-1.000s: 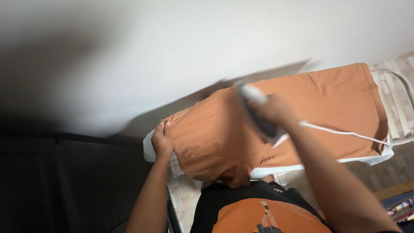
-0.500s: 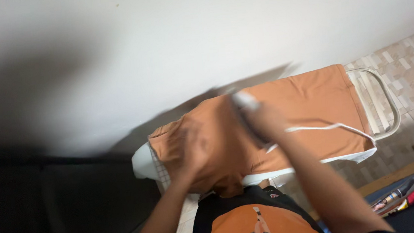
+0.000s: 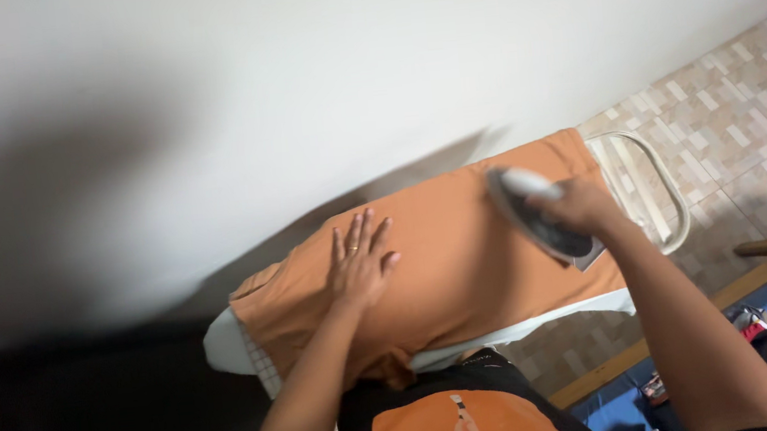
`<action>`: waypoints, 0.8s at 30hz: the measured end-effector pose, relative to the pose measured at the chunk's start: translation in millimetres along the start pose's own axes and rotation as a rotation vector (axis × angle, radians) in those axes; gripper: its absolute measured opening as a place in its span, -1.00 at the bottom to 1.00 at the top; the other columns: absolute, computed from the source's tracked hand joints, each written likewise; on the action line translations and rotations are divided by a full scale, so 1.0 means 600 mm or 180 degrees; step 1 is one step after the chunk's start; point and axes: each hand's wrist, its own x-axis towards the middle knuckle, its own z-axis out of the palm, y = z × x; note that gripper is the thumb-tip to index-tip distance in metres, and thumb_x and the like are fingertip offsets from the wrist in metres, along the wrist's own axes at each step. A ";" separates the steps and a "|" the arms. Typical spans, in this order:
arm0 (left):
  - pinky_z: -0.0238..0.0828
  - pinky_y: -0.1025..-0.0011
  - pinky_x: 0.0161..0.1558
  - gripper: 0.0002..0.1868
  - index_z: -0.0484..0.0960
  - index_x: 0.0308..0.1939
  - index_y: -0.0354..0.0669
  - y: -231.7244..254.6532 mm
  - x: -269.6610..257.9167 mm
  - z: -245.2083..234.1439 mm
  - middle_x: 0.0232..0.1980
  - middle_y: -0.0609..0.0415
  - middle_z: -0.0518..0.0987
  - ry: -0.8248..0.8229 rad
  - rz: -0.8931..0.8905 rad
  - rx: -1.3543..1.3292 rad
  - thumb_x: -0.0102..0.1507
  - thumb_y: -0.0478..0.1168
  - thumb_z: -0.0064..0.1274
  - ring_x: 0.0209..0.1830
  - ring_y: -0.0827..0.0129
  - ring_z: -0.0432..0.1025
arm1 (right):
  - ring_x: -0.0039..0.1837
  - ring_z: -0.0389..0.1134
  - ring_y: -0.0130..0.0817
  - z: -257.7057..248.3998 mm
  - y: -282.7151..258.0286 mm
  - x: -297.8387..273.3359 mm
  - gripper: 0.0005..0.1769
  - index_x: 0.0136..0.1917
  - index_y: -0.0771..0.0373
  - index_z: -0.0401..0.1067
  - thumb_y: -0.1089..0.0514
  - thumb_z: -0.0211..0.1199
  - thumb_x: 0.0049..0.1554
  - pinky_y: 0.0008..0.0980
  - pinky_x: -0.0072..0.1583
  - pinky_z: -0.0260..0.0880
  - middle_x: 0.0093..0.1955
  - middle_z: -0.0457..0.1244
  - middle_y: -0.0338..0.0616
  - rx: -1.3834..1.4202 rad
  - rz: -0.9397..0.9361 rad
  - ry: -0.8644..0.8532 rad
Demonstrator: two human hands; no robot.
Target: The person irons a peach-colored t-shirt on an ironing board, smoothing the fabric with one hand while moving the iron with the other. The person flips the shirt to iron the other side and continues ironing different sections.
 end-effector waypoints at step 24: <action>-0.49 -0.06 0.54 -0.26 -0.01 0.60 0.23 0.010 -0.001 0.002 0.68 0.07 -0.15 0.0100 -0.0001 0.0128 0.36 0.23 -0.28 0.67 0.23 -0.28 | 0.12 0.48 0.01 0.089 0.029 -0.223 -0.21 0.27 0.07 0.50 -0.54 0.13 0.09 -0.07 0.18 0.46 0.03 0.44 0.11 -0.0914 -0.0143 -0.0468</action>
